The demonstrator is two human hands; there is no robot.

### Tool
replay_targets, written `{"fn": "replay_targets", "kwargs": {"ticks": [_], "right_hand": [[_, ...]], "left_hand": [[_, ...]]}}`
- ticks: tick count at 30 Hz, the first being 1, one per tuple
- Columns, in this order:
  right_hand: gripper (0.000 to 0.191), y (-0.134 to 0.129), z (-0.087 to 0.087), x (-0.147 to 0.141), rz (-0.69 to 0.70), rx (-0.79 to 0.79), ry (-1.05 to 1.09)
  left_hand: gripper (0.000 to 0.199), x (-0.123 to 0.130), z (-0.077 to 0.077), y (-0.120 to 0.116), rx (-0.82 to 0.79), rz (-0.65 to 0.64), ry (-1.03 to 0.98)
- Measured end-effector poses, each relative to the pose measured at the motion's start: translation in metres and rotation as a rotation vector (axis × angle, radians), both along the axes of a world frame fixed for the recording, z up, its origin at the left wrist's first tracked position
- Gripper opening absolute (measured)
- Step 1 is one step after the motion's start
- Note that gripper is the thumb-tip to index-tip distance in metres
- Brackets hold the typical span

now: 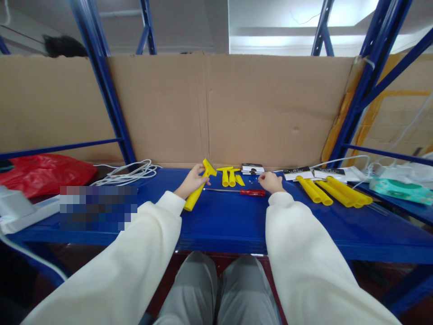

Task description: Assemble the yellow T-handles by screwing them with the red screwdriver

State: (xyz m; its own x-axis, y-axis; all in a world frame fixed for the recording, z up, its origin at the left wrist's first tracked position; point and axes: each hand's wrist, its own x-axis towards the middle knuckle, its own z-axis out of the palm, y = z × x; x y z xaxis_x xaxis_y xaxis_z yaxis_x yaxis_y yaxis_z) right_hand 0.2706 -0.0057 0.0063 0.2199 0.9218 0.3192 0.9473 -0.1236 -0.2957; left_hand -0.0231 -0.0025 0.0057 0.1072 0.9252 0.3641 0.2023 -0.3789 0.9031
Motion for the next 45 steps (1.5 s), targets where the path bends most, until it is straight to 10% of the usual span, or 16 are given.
{"fn": "replay_targets", "kwargs": {"ticks": [7, 15, 26, 31, 36, 40, 45], "right_hand": [[0.029, -0.004, 0.004, -0.005, -0.051, 0.091, 0.12], [0.035, -0.012, 0.009, -0.005, -0.155, 0.093, 0.201], [0.034, -0.013, 0.009, -0.009, -0.167, 0.089, 0.199], [0.033, -0.012, 0.01, -0.01, -0.158, 0.067, 0.204], [0.032, -0.01, 0.011, -0.016, 0.07, -0.016, 0.165], [0.035, -0.011, 0.012, -0.024, 0.275, -0.149, 0.155], [0.036, -0.009, 0.01, -0.031, 0.309, -0.208, 0.085]], "left_hand": [[0.028, 0.061, 0.024, 0.003, -0.324, -0.22, -0.325], [0.022, 0.143, 0.006, 0.013, -0.595, -0.303, -0.454], [0.023, 0.154, 0.007, 0.003, -0.72, -0.308, -0.472], [0.023, 0.145, 0.02, 0.004, -0.57, -0.191, -0.436], [0.067, 0.103, 0.045, 0.01, -0.021, -0.055, -0.191], [0.074, 0.052, 0.053, 0.008, 0.429, 0.014, 0.273], [0.071, 0.011, 0.033, -0.004, 0.541, 0.142, 0.795]]}}
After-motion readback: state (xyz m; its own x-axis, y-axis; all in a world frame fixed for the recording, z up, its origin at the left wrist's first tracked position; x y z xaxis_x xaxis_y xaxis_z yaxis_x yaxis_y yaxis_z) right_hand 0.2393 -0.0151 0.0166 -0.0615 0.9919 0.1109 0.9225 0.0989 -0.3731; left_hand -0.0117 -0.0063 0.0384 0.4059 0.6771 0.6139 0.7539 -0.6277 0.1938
